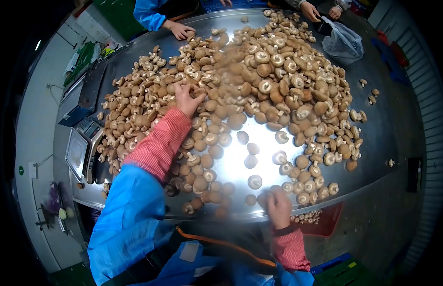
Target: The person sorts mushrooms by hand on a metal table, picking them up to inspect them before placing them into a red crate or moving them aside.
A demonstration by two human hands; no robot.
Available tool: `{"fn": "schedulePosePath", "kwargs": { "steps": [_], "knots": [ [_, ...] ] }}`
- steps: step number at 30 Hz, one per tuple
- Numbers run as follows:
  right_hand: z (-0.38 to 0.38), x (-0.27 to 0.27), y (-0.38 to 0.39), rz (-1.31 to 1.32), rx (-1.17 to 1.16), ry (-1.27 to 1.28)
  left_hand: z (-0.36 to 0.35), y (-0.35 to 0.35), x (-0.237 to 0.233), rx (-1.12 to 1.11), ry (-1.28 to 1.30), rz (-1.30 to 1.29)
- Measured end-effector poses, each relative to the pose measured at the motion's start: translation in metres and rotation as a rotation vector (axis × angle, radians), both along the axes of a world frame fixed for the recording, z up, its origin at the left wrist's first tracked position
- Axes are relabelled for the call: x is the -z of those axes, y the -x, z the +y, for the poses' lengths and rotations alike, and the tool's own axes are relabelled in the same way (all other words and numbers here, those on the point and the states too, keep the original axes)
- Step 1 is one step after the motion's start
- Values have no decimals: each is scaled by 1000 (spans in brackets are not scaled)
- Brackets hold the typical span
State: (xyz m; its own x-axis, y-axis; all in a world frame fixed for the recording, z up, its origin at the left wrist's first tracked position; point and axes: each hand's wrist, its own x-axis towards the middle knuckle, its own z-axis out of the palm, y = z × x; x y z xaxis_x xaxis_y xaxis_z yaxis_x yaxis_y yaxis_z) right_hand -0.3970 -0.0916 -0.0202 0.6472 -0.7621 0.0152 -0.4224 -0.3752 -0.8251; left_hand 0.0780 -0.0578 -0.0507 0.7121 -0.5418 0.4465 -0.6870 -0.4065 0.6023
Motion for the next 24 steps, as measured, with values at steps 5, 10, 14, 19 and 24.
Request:
{"fn": "schedulePosePath", "kwargs": {
  "steps": [5, 10, 14, 19, 24],
  "knots": [
    [-3, -7, -27, -268, -56, -872, 23, 135, -92, 565, 106, 288],
    [-1, -13, -29, -642, 56, -1345, 33, 280, -35, 1184, 75, 548],
    [-2, 12, 44, -829, 349, -1334, 23, 309, -70, 1236, 133, 514],
    [-18, 7, 180, -628, 772, -1136, -3, 234, -14, 909, 76, 208],
    [-44, 20, 248, 202, 1042, -639, -22, 138, -37, 494, -267, -156]
  ]
}}
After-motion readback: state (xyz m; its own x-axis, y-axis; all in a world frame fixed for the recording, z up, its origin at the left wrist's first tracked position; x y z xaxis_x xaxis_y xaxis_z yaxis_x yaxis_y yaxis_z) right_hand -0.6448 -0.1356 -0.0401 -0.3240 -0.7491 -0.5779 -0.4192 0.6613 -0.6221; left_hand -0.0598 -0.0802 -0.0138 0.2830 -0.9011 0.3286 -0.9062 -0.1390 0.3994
